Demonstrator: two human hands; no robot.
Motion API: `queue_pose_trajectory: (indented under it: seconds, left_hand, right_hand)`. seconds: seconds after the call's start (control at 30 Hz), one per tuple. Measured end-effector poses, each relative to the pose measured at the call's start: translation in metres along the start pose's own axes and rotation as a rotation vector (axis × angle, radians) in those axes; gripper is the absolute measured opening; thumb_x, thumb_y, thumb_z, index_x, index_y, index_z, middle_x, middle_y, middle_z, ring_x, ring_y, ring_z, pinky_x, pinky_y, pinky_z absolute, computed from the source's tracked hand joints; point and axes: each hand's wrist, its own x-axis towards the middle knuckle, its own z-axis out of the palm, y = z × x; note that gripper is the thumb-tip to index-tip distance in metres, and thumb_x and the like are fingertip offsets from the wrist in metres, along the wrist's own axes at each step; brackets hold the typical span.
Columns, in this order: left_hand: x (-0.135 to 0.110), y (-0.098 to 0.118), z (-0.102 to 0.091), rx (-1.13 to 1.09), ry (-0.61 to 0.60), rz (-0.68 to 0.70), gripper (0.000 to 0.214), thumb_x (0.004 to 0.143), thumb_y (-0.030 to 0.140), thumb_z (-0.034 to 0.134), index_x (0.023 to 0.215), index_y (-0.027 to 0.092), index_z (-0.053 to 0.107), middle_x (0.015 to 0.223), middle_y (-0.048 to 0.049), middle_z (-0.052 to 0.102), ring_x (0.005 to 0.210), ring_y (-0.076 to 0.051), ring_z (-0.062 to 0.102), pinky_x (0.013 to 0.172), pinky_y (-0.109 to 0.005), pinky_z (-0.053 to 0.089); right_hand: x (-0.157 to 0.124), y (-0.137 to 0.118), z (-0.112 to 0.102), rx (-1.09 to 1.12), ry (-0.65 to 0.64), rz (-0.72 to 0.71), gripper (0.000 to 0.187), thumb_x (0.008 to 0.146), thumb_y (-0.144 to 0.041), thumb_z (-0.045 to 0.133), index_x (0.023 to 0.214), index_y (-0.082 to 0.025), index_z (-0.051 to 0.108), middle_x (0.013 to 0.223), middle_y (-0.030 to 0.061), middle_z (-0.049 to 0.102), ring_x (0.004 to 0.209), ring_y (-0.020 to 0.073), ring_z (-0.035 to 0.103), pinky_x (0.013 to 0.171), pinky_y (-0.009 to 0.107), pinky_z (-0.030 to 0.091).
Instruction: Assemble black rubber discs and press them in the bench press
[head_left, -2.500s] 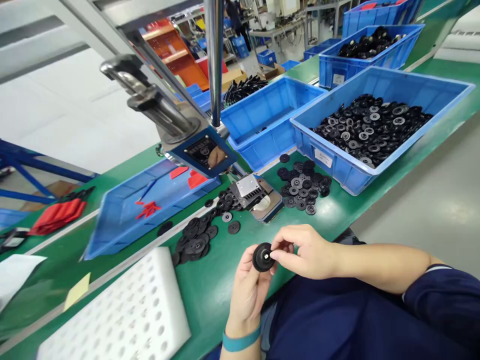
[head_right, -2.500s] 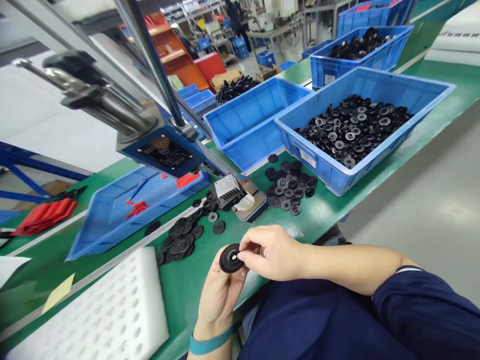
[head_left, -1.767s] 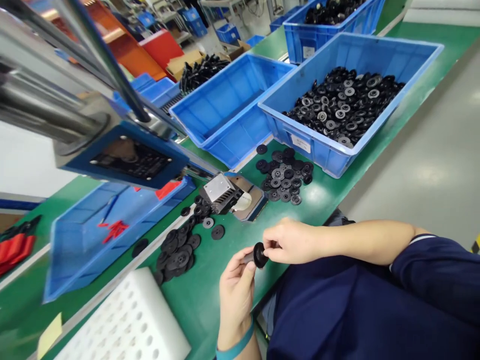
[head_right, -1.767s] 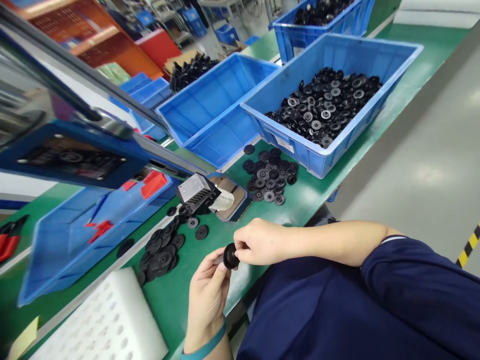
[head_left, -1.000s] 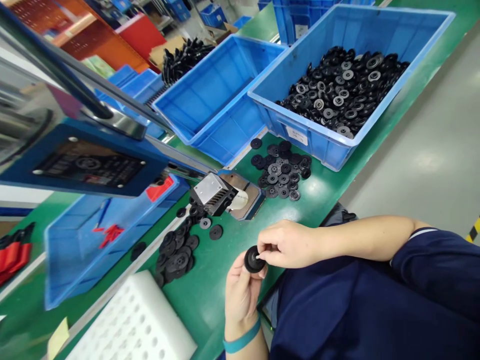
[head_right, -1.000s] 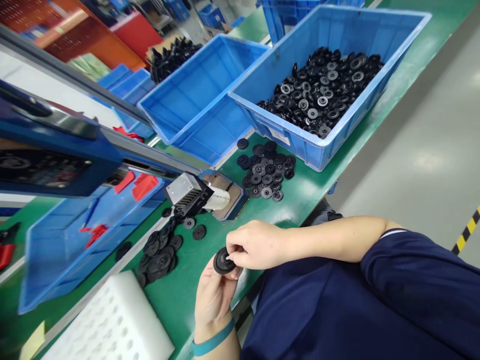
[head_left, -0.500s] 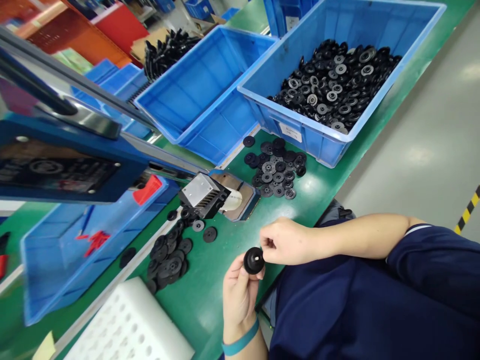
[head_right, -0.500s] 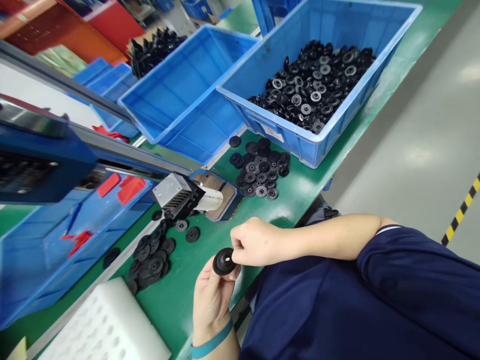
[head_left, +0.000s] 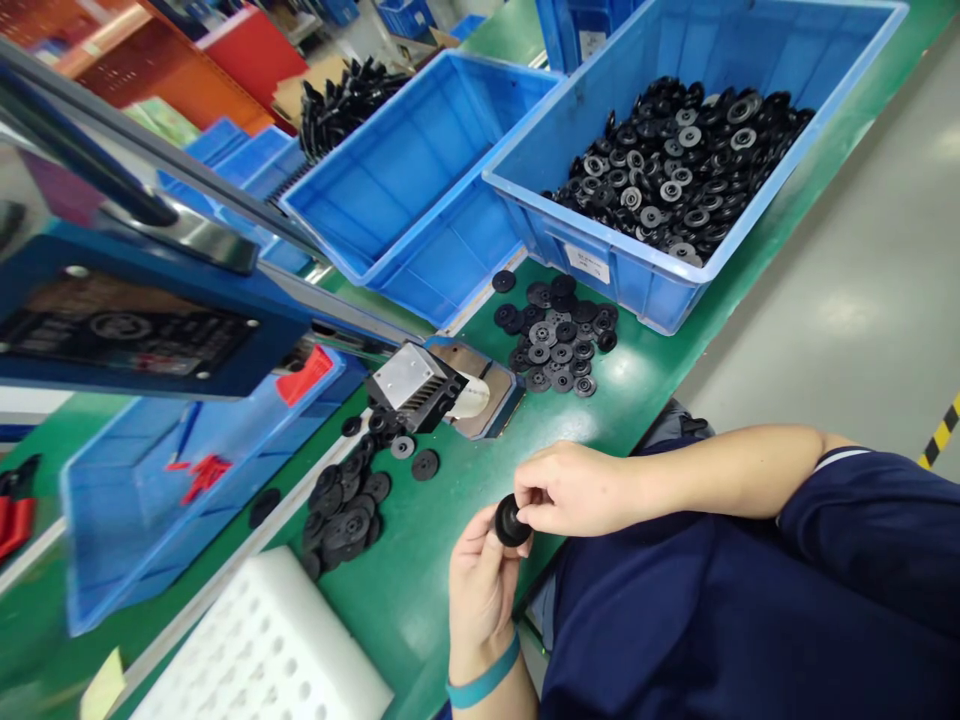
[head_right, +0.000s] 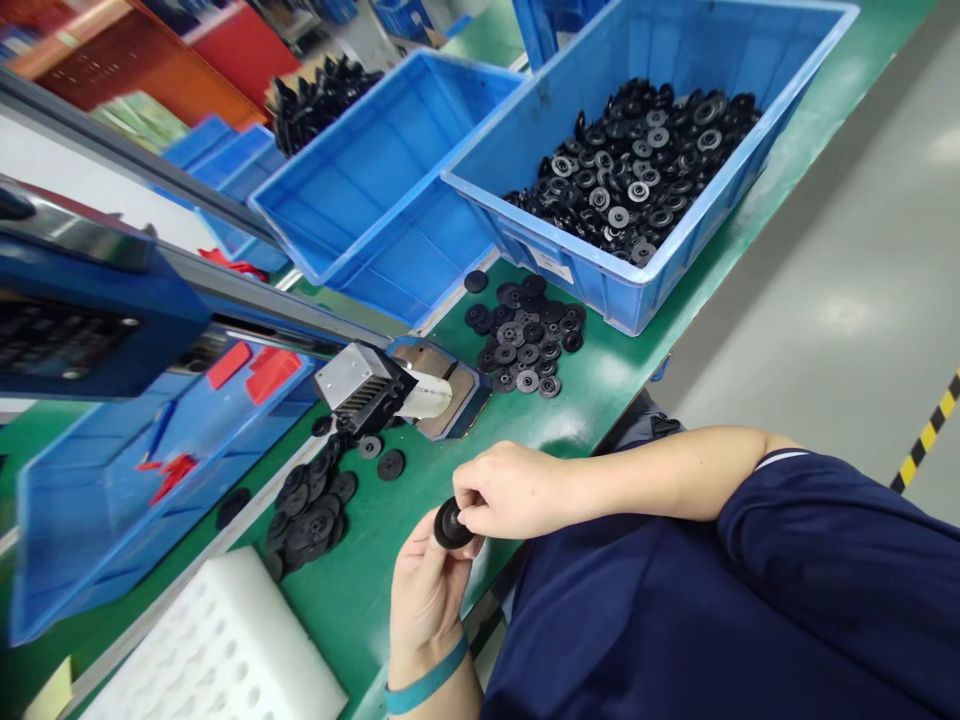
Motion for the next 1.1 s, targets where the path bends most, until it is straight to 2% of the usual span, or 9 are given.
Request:
queue_pose_trajectory:
  seconds: [0.13, 0.3, 0.43, 0.53, 0.63, 0.73, 0.93, 1.1]
  left_hand:
    - [0.002, 0.003, -0.002, 0.101, 0.075, 0.000, 0.027, 0.083, 0.040, 0.083, 0.104, 0.023, 0.081, 0.075, -0.0064, 0.062, 0.063, -0.009, 0.056, 0.066, -0.018, 0.052]
    - [0.003, -0.002, -0.002, 0.070, 0.111, -0.018, 0.029, 0.081, 0.041, 0.084, 0.104, 0.024, 0.082, 0.074, -0.0069, 0.063, 0.062, -0.009, 0.055, 0.065, -0.020, 0.052]
    - [0.002, -0.005, -0.001, 0.024, 0.000, 0.031, 0.026, 0.092, 0.044, 0.073, 0.104, 0.021, 0.078, 0.065, -0.0052, 0.056, 0.062, -0.010, 0.054, 0.065, -0.020, 0.050]
    - [0.002, -0.006, -0.001, -0.027, -0.047, 0.030, 0.029, 0.094, 0.045, 0.071, 0.097, 0.016, 0.075, 0.064, -0.0046, 0.052, 0.062, -0.010, 0.051, 0.063, -0.020, 0.048]
    - [0.002, -0.006, -0.004, -0.094, -0.041, 0.006, 0.028, 0.093, 0.042, 0.072, 0.092, 0.014, 0.073, 0.065, -0.0039, 0.049, 0.062, -0.010, 0.049, 0.062, -0.021, 0.046]
    - [0.001, -0.007, -0.006, -0.116, -0.016, -0.013, 0.025, 0.093, 0.039, 0.072, 0.093, 0.014, 0.073, 0.065, -0.0031, 0.047, 0.061, -0.009, 0.047, 0.060, -0.021, 0.046]
    - [0.001, -0.008, -0.002, -0.146, -0.021, -0.039, 0.026, 0.092, 0.038, 0.073, 0.086, 0.013, 0.070, 0.063, -0.0025, 0.045, 0.058, -0.009, 0.046, 0.058, -0.020, 0.045]
    - [0.001, -0.008, -0.001, -0.146, -0.032, -0.038, 0.028, 0.093, 0.040, 0.072, 0.086, 0.012, 0.070, 0.063, -0.0022, 0.044, 0.059, -0.009, 0.046, 0.059, -0.020, 0.044]
  right_hand:
    - [0.003, -0.004, -0.005, 0.032, -0.086, 0.188, 0.010, 0.081, -0.016, 0.065, 0.081, -0.010, 0.072, 0.071, -0.0016, 0.065, 0.064, 0.0077, 0.052, 0.061, 0.021, 0.036]
    - [0.004, -0.001, -0.001, 0.051, -0.045, 0.269, 0.010, 0.077, -0.019, 0.065, 0.075, -0.011, 0.070, 0.066, -0.0020, 0.062, 0.060, 0.0081, 0.052, 0.055, 0.021, 0.035]
    - [0.001, 0.003, 0.004, 0.120, 0.000, 0.268, 0.007, 0.074, -0.018, 0.065, 0.072, -0.011, 0.068, 0.065, -0.0022, 0.062, 0.061, 0.0088, 0.054, 0.056, 0.020, 0.037]
    - [-0.002, 0.004, 0.008, 0.213, 0.062, 0.221, 0.005, 0.075, -0.013, 0.064, 0.077, -0.010, 0.068, 0.068, -0.0024, 0.064, 0.062, 0.0081, 0.056, 0.059, 0.019, 0.039]
    - [-0.005, 0.003, 0.012, 0.299, 0.091, 0.163, 0.008, 0.077, -0.012, 0.063, 0.083, -0.010, 0.068, 0.072, -0.0016, 0.066, 0.066, 0.0082, 0.059, 0.063, 0.018, 0.041]
    - [-0.006, 0.000, 0.012, 0.286, 0.082, 0.139, 0.007, 0.080, -0.017, 0.066, 0.082, -0.010, 0.067, 0.075, -0.0001, 0.067, 0.068, 0.0091, 0.060, 0.063, 0.019, 0.041]
    - [-0.004, -0.004, 0.007, 0.253, 0.031, 0.184, 0.009, 0.082, -0.020, 0.068, 0.082, -0.011, 0.067, 0.075, -0.0002, 0.067, 0.066, 0.0088, 0.059, 0.061, 0.019, 0.040]
    - [-0.003, -0.003, 0.006, 0.221, 0.028, 0.156, 0.009, 0.080, -0.020, 0.065, 0.082, -0.011, 0.068, 0.074, -0.0013, 0.067, 0.066, 0.0089, 0.058, 0.060, 0.019, 0.039]
